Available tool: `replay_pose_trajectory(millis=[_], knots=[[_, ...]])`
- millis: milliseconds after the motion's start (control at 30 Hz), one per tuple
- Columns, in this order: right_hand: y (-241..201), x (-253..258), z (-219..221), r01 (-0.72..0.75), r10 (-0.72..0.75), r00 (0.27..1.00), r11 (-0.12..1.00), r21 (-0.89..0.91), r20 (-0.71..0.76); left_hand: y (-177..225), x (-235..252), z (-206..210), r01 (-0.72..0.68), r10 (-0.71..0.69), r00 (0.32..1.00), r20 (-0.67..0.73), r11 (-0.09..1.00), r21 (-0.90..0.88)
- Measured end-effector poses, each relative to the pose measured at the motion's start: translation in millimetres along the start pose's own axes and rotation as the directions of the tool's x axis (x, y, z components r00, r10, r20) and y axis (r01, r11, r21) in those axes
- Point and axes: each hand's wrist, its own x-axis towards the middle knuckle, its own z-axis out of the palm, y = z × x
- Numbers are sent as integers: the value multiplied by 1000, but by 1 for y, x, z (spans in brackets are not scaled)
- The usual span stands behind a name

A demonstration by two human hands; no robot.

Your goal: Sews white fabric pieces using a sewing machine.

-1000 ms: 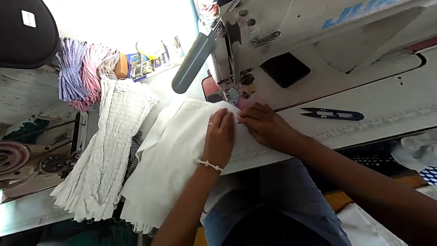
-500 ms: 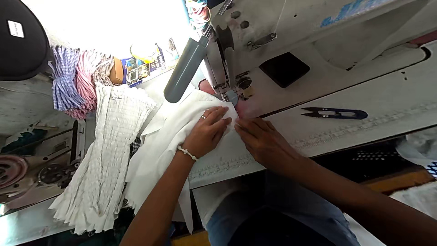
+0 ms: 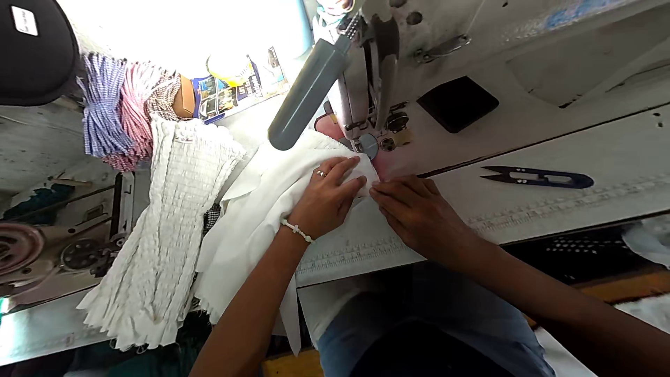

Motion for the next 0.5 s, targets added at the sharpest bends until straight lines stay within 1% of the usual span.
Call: replay_pose_trajectory(millis=[200,333,400,467,500], knots=[[4,9,1,-2,2,1000,1000,-5,5,-7,5,-2,24,-24,1000,10,1000,-14],[8,9,-3,6,-6,1000,1000,25,13,-10,4,-3,0,0,1000,6,1000,-14],[19,4,-17,-20,20,1000,998,56,-3,-11,3,-4,-16,16,1000,12,1000,-22],[40,-3,-45,-92,95,992,995,34,-83,-12,3,-5,-21,22,1000,20,999,-30],[55,-9,-63,-150,148,980,989,-5,-137,-12,3,-5,-19,20,1000,23,999,-31]])
